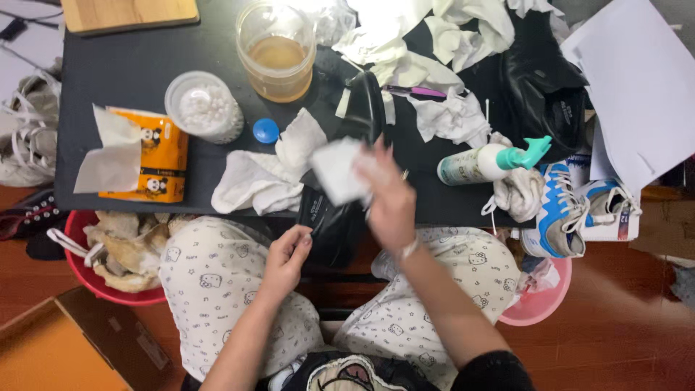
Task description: The person cleans a black shoe using a white cloth and a spray bottle. They wipe the sole and upper parts of the shoe, occasionally spraying cleaner and switching cloths. The task is performed at a table with various cleaning supplies and other shoes nearby.
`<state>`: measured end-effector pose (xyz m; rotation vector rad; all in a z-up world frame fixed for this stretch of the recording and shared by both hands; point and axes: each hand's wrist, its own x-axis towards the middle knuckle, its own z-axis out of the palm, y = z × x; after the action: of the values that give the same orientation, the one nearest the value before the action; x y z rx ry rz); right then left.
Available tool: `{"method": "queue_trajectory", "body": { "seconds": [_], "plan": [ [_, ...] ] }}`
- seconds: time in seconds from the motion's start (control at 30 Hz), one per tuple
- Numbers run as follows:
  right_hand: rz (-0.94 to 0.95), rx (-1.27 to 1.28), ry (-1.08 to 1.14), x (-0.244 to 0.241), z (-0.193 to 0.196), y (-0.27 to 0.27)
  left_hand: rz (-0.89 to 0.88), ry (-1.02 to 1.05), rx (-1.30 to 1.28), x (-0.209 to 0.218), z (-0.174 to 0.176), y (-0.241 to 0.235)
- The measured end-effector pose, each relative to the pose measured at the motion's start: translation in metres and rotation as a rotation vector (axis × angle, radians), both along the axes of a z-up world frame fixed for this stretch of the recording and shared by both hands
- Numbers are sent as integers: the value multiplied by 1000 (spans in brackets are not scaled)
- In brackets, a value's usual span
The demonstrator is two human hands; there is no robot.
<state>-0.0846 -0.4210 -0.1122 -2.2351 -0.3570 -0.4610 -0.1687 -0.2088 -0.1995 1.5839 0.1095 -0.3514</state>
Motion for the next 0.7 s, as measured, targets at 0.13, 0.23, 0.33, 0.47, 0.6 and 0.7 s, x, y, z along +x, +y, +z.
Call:
{"method": "queue_trajectory", "body": {
  "seconds": [0.13, 0.23, 0.33, 0.47, 0.6, 0.7],
  "plan": [
    [353, -188, 20, -77, 5, 32, 59, 155, -543, -10, -24, 6],
    [452, -245, -26, -70, -1, 18, -63, 387, -527, 12, -3, 8],
    [487, -219, -16, -67, -3, 9, -116, 511, -568, 59, 20, 6],
    [550, -141, 23, -68, -3, 4, -32, 497, -1180, 112, 28, -32],
    [245, 40, 64, -61, 4, 6, -36, 492, -1353, 107, 31, -47],
    [-86, 43, 66, -22, 11, 12, 1, 483, -1352, 97, 39, -51]
  ]
}}
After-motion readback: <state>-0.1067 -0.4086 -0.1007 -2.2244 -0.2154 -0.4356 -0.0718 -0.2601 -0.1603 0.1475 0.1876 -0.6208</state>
